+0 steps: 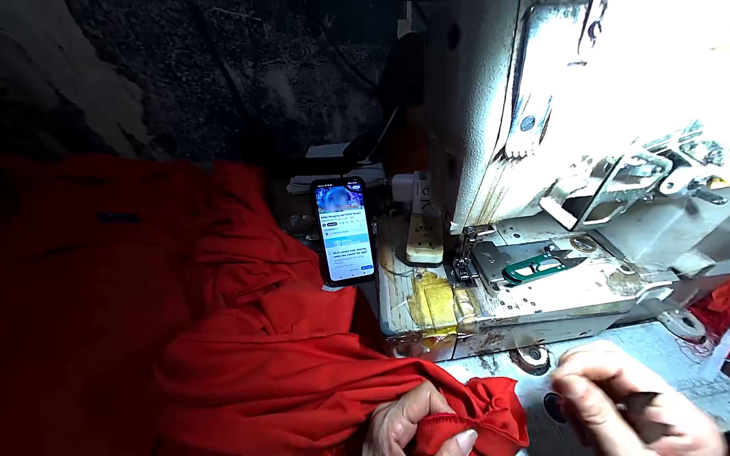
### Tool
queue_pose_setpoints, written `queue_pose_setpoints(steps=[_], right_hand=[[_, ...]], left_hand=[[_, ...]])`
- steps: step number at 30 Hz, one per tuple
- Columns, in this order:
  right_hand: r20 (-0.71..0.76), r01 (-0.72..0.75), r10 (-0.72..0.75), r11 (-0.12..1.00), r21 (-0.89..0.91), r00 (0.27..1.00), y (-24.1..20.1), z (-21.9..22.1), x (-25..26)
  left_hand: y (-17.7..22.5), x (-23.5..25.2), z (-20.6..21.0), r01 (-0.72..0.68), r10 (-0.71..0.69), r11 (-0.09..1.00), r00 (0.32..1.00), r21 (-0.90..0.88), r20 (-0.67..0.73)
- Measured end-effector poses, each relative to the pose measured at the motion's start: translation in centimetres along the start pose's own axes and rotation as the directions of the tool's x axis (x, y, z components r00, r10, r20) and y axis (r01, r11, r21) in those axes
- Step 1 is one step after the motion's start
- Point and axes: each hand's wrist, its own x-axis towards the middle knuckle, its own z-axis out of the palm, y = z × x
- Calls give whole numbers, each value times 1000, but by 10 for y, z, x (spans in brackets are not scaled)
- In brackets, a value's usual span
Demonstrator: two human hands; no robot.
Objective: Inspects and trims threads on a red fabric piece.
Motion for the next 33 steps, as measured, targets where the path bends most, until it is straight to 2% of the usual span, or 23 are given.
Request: queue_pose_setpoints(steps=[3,5,7,9,11,12,14,16,17,19,21,22,24,27,29,31,33], right_hand=[[123,15,-8,998,-60,992,6,2,-7],[164,-32,35,999,-16,986,8,3,-11],[258,-98,91,995,13,962,5,4,-13],[329,-77,87,996,-43,940,3,8,-13],[281,-46,49,999,-18,958,5,15,-18],[225,-83,66,995,63,972,5,18,-20],[59,-213,205,951,223,977,3,19,-14],[-97,-243,263,954,177,960,8,14,-3],[-118,-222,232,971,93,966,12,10,1],[-59,-180,179,984,-15,982,16,3,2],[-7,-202,202,979,34,979,11,-2,0],[0,-226,226,971,78,974,6,-4,-1],[-9,-244,248,958,149,969,-1,-9,0],[14,-256,258,948,188,966,-9,-8,3],[74,-277,268,939,201,961,-13,-3,1],[138,-183,154,958,223,978,-8,6,-8],[119,-62,47,990,129,992,-4,8,-11]], left_hand=[[-3,0,1,-17,17,999,1000,-32,3],[-3,0,1,-20,20,999,1000,-42,-1],[0,0,0,-14,13,1000,1000,-16,-10],[2,2,0,-25,24,999,1000,24,14],[4,0,-1,-32,29,998,998,46,48],[5,0,-1,-23,20,999,998,48,51],[6,1,-1,2,-4,999,999,48,34],[5,0,2,12,-13,999,1000,31,10],[4,1,3,12,-12,1000,1000,14,10],[4,3,1,12,-10,999,999,-33,53],[6,7,-3,4,3,998,994,-56,108],[10,9,-6,4,0,1000,990,-31,143],[28,16,-14,19,-54,985,978,170,201],[54,30,-18,-24,-131,844,960,536,249],[58,37,-9,-119,-104,734,953,668,284],[48,41,4,-210,-41,701,942,681,333],[37,46,11,-247,46,769,941,589,335]])
